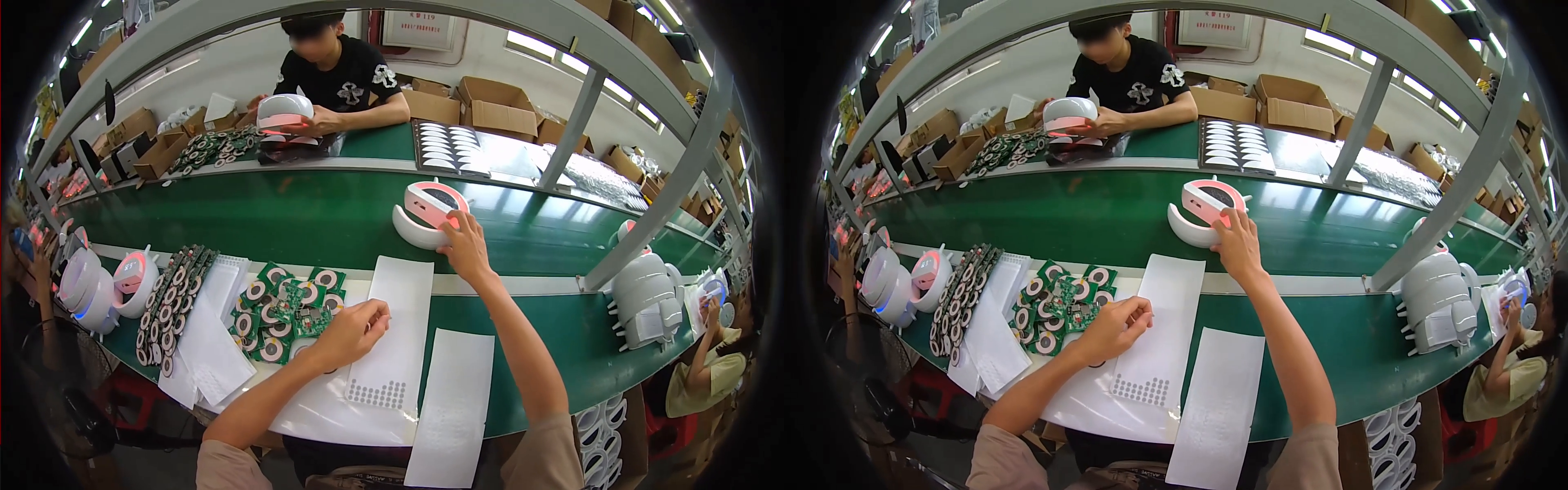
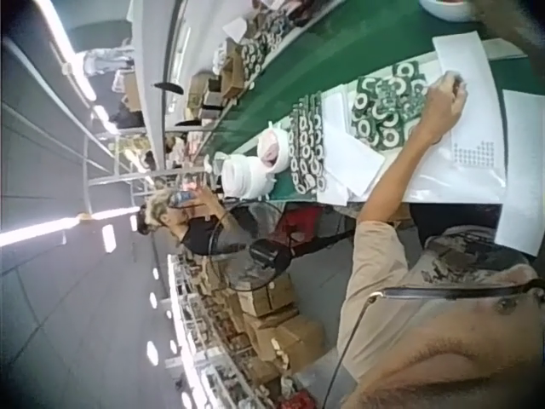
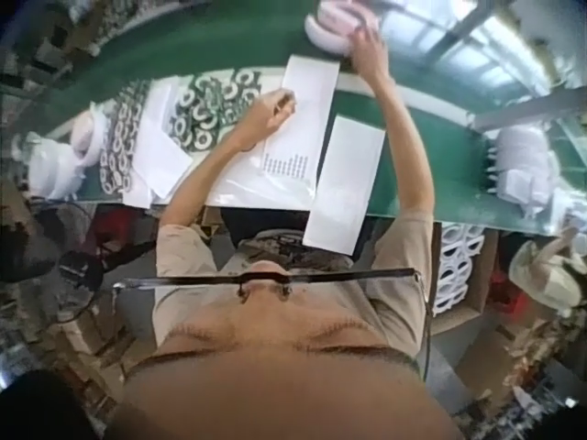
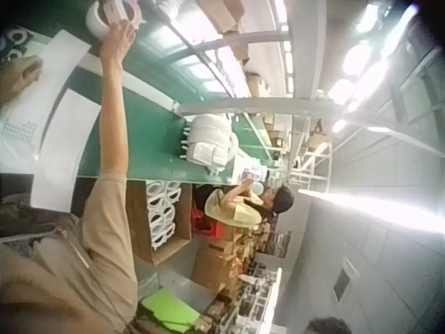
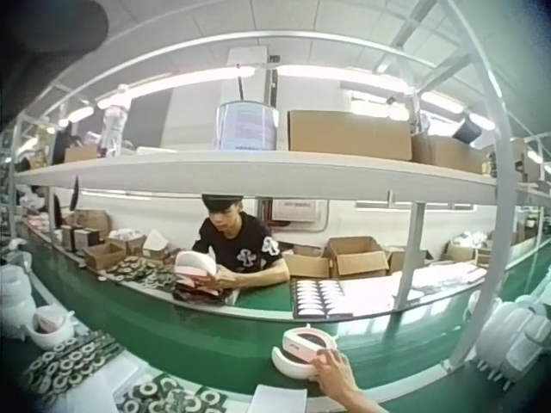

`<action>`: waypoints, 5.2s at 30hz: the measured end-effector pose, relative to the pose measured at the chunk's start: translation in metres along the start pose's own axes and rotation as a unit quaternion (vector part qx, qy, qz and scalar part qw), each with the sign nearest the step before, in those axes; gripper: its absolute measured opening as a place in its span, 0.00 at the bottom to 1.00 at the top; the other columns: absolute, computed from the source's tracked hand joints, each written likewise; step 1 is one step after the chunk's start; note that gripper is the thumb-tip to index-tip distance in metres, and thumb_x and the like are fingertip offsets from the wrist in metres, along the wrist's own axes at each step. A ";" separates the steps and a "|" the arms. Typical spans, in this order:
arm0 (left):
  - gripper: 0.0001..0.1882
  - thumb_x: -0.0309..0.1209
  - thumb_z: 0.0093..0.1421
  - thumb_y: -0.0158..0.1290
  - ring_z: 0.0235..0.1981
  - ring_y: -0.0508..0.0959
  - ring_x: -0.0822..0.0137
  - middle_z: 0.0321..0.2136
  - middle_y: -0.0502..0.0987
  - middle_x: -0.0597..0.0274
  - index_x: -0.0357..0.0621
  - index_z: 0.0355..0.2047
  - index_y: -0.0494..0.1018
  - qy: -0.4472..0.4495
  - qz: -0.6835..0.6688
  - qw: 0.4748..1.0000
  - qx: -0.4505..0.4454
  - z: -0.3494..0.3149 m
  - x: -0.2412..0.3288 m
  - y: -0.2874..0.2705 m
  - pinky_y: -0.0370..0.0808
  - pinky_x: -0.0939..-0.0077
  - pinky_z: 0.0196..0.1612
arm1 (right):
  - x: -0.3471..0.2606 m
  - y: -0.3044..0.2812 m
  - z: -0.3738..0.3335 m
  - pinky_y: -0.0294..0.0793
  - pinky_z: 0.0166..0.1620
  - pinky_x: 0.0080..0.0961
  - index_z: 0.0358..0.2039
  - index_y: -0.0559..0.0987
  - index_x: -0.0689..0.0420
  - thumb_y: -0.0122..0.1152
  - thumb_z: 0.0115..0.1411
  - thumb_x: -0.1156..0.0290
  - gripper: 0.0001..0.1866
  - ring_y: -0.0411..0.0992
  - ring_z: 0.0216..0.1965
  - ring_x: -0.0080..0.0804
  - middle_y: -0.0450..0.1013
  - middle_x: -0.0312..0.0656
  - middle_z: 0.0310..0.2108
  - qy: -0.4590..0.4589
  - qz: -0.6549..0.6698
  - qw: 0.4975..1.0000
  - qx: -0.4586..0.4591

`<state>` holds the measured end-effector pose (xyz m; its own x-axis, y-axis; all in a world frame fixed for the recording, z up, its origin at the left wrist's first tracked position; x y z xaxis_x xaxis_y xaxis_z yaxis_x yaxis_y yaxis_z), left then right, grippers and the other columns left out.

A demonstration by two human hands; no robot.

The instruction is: The person assembles electronic circuit boards into plastic housings by hand, adding LED components and stickers to create light fixtures.

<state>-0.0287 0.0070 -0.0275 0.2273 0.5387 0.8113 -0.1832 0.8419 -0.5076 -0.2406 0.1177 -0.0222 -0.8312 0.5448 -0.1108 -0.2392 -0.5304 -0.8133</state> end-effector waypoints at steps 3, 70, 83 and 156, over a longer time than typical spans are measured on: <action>0.05 0.26 0.57 0.48 0.24 0.76 0.63 0.23 0.74 0.55 0.36 0.31 0.67 0.003 0.017 1.000 -0.002 0.004 0.003 -0.003 0.72 0.73 0.30 | 0.007 -0.006 -0.002 0.61 0.52 0.38 0.36 0.75 0.55 0.69 0.36 0.75 0.22 0.59 0.52 0.42 0.61 0.41 0.48 0.022 -0.003 1.000 -0.003; 0.04 0.14 0.55 0.45 0.35 0.79 0.65 0.39 0.73 0.50 0.27 0.30 0.69 0.134 -0.134 0.978 0.085 -0.001 0.052 -0.071 0.78 0.76 0.41 | -0.071 -0.036 -0.080 0.70 0.44 0.32 0.46 0.67 0.61 0.56 0.51 0.55 0.28 0.70 0.42 0.33 0.70 0.43 0.38 0.443 0.780 0.437 -0.067; 0.04 0.14 0.54 0.47 0.34 0.79 0.65 0.38 0.73 0.51 0.27 0.31 0.69 0.142 -0.094 0.981 0.091 -0.001 0.051 -0.076 0.79 0.77 0.40 | -0.073 -0.032 -0.080 0.70 0.43 0.31 0.46 0.67 0.60 0.55 0.51 0.54 0.28 0.70 0.42 0.32 0.70 0.43 0.38 0.456 0.763 0.453 -0.070; 0.32 0.51 0.65 0.23 0.51 0.61 0.48 0.32 0.73 0.29 0.31 0.52 0.55 0.189 -0.696 0.651 -0.235 -0.061 0.235 -0.071 0.67 0.60 0.50 | -0.065 -0.033 -0.079 0.71 0.47 0.35 0.51 0.65 0.62 0.52 0.53 0.61 0.27 0.70 0.44 0.38 0.68 0.48 0.46 0.435 0.802 0.408 -0.032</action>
<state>0.0964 0.0753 0.1813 0.0956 -0.8633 0.4955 0.7443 0.3926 0.5403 -0.1396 0.1509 -0.0332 0.6065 -0.4299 -0.6689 0.3005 -0.6549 0.6934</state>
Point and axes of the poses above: each hand's wrist, its own z-axis towards the middle knuckle, its own y-axis out of the palm, x = y × z, the point moved 6 cm from there along z, towards the middle knuckle
